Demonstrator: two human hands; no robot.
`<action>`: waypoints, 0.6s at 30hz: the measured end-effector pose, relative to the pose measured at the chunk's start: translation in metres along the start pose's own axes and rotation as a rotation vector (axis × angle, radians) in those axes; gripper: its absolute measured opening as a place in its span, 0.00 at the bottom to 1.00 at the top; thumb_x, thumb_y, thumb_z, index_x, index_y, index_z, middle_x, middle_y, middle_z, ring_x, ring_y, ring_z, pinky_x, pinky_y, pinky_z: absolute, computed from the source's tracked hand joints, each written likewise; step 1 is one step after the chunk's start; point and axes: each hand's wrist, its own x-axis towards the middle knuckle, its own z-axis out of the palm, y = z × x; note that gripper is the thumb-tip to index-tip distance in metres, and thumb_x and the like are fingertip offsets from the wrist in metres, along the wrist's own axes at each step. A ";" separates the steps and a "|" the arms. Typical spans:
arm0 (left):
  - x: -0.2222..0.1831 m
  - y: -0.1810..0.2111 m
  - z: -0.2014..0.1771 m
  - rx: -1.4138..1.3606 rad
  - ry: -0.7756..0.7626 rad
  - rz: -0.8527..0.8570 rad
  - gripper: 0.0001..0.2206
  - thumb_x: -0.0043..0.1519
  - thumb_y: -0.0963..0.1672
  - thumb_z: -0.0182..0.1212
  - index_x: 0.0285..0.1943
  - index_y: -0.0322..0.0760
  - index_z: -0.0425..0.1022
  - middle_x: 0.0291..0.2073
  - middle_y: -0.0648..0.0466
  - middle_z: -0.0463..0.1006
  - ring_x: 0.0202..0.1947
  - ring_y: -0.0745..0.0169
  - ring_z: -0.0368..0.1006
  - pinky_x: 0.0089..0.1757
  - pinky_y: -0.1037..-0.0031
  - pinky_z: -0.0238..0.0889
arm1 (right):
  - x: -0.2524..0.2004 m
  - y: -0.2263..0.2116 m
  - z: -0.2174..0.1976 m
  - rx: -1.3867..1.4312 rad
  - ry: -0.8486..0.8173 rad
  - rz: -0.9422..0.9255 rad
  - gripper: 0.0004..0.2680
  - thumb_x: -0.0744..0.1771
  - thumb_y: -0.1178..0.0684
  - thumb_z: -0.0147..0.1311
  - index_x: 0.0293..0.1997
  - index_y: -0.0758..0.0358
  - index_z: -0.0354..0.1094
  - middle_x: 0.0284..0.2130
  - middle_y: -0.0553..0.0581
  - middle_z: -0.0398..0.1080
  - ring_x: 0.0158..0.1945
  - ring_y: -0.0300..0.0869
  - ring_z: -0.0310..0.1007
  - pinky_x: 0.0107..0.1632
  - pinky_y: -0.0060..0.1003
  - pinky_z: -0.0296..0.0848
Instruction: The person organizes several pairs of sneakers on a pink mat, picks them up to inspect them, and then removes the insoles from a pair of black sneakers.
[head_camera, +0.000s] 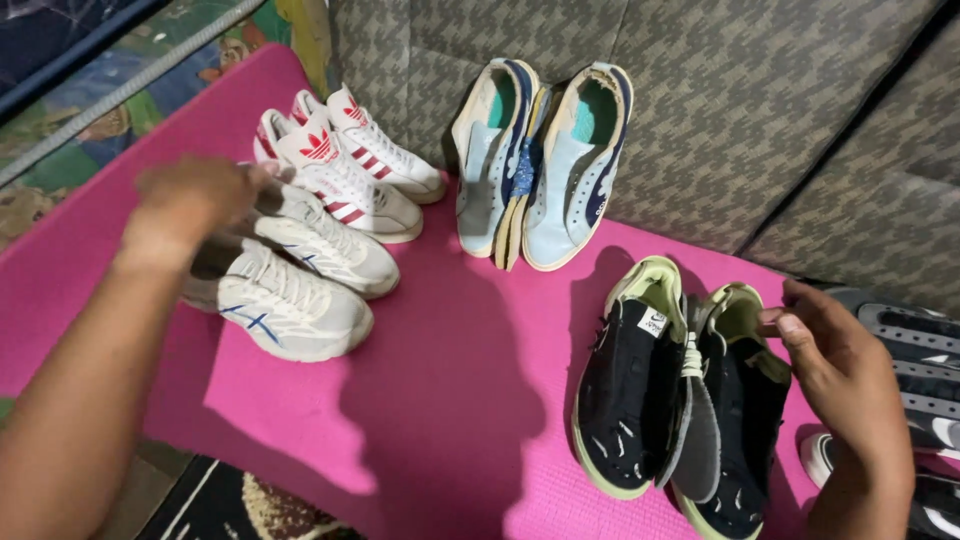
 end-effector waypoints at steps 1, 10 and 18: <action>-0.013 -0.003 0.003 0.000 -0.003 -0.008 0.30 0.70 0.60 0.40 0.72 0.42 0.70 0.70 0.40 0.69 0.68 0.31 0.65 0.62 0.40 0.49 | 0.000 0.002 0.001 0.002 -0.007 -0.002 0.17 0.72 0.54 0.46 0.69 0.73 0.62 0.46 0.64 0.76 0.53 0.49 0.74 0.57 0.44 0.68; -0.018 -0.026 0.042 -0.315 -0.082 0.284 0.40 0.67 0.63 0.15 0.70 0.48 0.72 0.65 0.43 0.73 0.66 0.38 0.66 0.65 0.50 0.51 | 0.002 0.007 0.006 0.112 -0.036 0.069 0.17 0.71 0.53 0.46 0.69 0.69 0.62 0.48 0.63 0.75 0.51 0.46 0.74 0.48 0.42 0.74; 0.010 -0.035 0.076 -0.360 0.332 0.236 0.36 0.79 0.56 0.31 0.51 0.20 0.78 0.44 0.22 0.79 0.48 0.11 0.71 0.48 0.36 0.62 | 0.004 0.016 0.004 0.000 -0.008 0.030 0.18 0.70 0.52 0.49 0.67 0.70 0.64 0.48 0.62 0.76 0.53 0.45 0.74 0.56 0.40 0.69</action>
